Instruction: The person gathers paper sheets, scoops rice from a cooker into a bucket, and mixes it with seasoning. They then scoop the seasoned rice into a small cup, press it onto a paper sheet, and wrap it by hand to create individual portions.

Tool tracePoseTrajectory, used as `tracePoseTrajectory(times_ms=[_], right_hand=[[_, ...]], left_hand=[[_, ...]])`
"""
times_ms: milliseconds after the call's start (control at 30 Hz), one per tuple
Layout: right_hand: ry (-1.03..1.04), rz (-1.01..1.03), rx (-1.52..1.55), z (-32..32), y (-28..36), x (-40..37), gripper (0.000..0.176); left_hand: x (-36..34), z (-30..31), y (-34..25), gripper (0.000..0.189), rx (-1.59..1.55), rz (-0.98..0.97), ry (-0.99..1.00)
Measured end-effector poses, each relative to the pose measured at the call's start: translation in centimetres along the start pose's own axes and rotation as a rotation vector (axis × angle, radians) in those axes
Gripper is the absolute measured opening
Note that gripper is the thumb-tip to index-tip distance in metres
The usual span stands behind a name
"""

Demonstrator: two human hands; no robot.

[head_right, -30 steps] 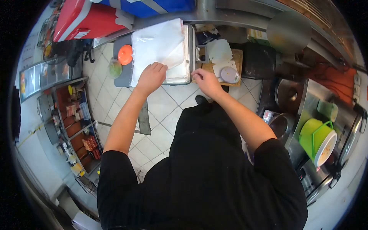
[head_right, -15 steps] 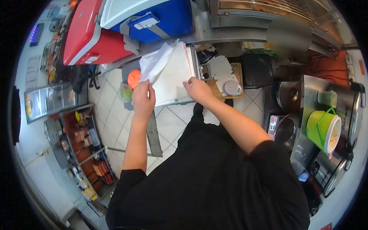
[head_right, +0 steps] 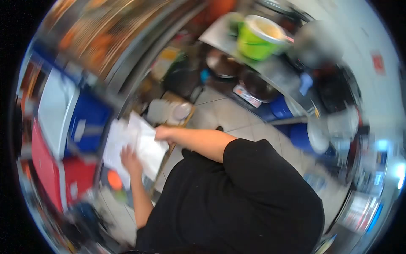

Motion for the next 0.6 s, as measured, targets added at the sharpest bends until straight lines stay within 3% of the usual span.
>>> tracePoseTrajectory(times_ms=[33, 67, 133, 200, 267, 333, 400, 533, 600], right_hand=[[-0.015, 0.114, 0.011, 1.9, -1.3, -2.1, 0.039], [-0.116, 0.131, -0.048, 4.8, -2.4, -4.8, 0.040], [-0.249, 0.225, -0.088, 11.2, -6.7, -10.1, 0.039], [-0.369, 0.114, -0.058, 18.2, -10.2, -17.4, 0.040], [-0.546, 0.141, 0.415, 23.7, -13.9, -25.6, 0.038], [-0.644, 0.367, 0.725, 29.6, -19.5, -30.8, 0.039], [-0.811, 0.511, 0.873, 34.2, -21.9, -35.8, 0.044], [-0.952, 0.630, 1.066, 45.5, -26.7, -39.4, 0.049], [-0.952, 0.502, 1.157, 52.3, -31.2, -37.8, 0.049]], left_hand=[[-0.1, -1.2, 1.5, 0.054, -0.055, -0.011, -0.047], [-0.1, 0.1, 0.0, 0.052, -0.049, 0.113, -0.008], [0.0, 0.0, -0.1, 0.051, -0.044, 0.084, -0.030], [0.8, 2.1, -1.6, 0.052, 0.004, 0.265, 0.129], [1.4, 3.2, -3.4, 0.053, 0.101, 0.244, 0.024], [3.2, 4.4, -8.2, 0.055, 0.189, 0.230, -0.071], [5.9, 6.9, -16.9, 0.056, -0.086, -0.088, -0.252], [9.8, 8.5, -42.4, 0.052, -0.518, -0.562, -0.133], [11.1, 8.7, -56.3, 0.047, -0.585, -0.822, -0.009]])
Point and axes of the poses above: each hand's wrist, its own x-axis towards the middle knuckle, its own z-axis out of the back of the hand, y = z × x, the point moved 2 cm from there along x, towards the middle knuckle, and after that the axes turned 2 degrees about x, right-handed, at the moved point
